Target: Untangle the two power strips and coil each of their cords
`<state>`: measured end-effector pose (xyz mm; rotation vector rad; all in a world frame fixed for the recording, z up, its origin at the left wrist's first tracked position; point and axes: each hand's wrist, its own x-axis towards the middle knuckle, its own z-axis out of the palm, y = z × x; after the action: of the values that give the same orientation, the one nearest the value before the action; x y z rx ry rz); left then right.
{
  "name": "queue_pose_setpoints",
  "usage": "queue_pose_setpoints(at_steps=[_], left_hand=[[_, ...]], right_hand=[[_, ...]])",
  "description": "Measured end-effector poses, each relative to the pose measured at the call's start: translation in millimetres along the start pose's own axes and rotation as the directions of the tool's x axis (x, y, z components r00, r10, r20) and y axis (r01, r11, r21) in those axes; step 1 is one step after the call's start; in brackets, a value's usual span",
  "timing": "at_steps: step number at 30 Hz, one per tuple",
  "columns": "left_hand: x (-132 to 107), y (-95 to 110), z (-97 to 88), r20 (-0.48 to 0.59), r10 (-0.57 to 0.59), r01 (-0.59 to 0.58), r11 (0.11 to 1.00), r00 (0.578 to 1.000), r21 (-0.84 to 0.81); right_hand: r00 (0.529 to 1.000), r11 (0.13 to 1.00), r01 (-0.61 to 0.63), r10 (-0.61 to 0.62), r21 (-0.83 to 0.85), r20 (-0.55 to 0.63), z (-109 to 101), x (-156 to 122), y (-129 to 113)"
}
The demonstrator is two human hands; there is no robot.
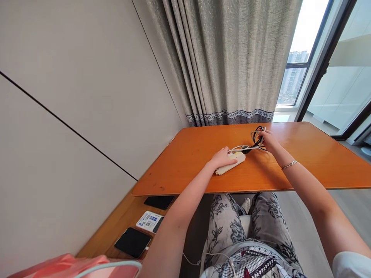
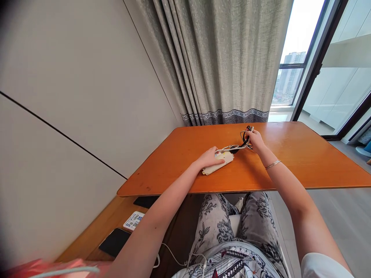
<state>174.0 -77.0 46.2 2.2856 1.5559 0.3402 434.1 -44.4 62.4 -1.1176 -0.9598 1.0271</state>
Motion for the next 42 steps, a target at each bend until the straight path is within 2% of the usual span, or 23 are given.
queue_pose_setpoints(at_steps=[4, 6, 9, 12, 16, 20, 22, 25, 28, 32, 35, 39, 42], left_hand=[[-2, -10, -2.8, 0.103, -0.055, 0.053, 0.998, 0.993, 0.022], [-2, -13, -2.2, 0.110, -0.049, 0.046, 0.999, 0.993, 0.026], [-1, -12, 2.4, 0.025, 0.001, -0.002, 0.998, 1.000, 0.061], [3, -7, 6.9, -0.129, 0.029, -0.020, 0.998, 0.991, 0.065], [9, -4, 6.4, -0.292, -0.026, -0.009, 0.993, 0.956, -0.118], [11, 1, 2.4, -0.330, -0.168, 0.007, 0.898, 0.929, -0.439], [8, 7, 0.2, -0.324, -0.174, -0.042, 0.825, 0.930, -0.564], [1, 19, -2.1, -0.281, -0.055, -0.140, 0.766, 0.958, -0.627], [-6, 31, -0.5, -0.241, 0.089, -0.214, 0.797, 0.966, -0.565], [-13, 42, 7.7, -0.199, 0.213, -0.281, 0.855, 0.957, -0.437], [-18, 45, 13.3, -0.169, 0.329, -0.369, 0.858, 0.929, -0.358], [-19, 47, 17.1, -0.115, 0.459, -0.471, 0.831, 0.881, -0.295], [-16, 44, 18.4, -0.121, 0.446, -0.462, 0.853, 0.887, -0.243]], right_hand=[[0.998, 0.995, 0.026, -0.031, -0.099, -0.053, -13, 9, -4], [0.998, 0.984, 0.013, -0.022, -0.176, -0.051, -22, 14, -5], [0.998, 0.946, -0.040, 0.025, -0.322, -0.050, -38, 20, -2], [0.997, 0.894, -0.075, 0.058, -0.442, -0.051, -52, 25, 2], [0.995, 0.840, -0.099, 0.100, -0.534, -0.026, -66, 29, 3], [0.991, 0.839, -0.104, 0.132, -0.533, 0.013, -70, 27, 1], [0.993, 0.862, -0.087, 0.113, -0.500, 0.022, -67, 24, -1], [0.998, 0.908, -0.042, 0.054, -0.416, 0.016, -57, 20, -6], [1.000, 0.946, 0.014, -0.012, -0.324, 0.008, -48, 18, -16], [0.996, 0.973, 0.089, -0.094, -0.215, -0.013, -43, 17, -36], [0.989, 0.978, 0.134, -0.142, -0.159, -0.034, -46, 17, -54], [0.985, 0.958, 0.160, -0.172, -0.240, -0.029, -59, 18, -74], [0.973, 0.865, 0.199, -0.230, -0.461, -0.012, -74, 18, -83]])
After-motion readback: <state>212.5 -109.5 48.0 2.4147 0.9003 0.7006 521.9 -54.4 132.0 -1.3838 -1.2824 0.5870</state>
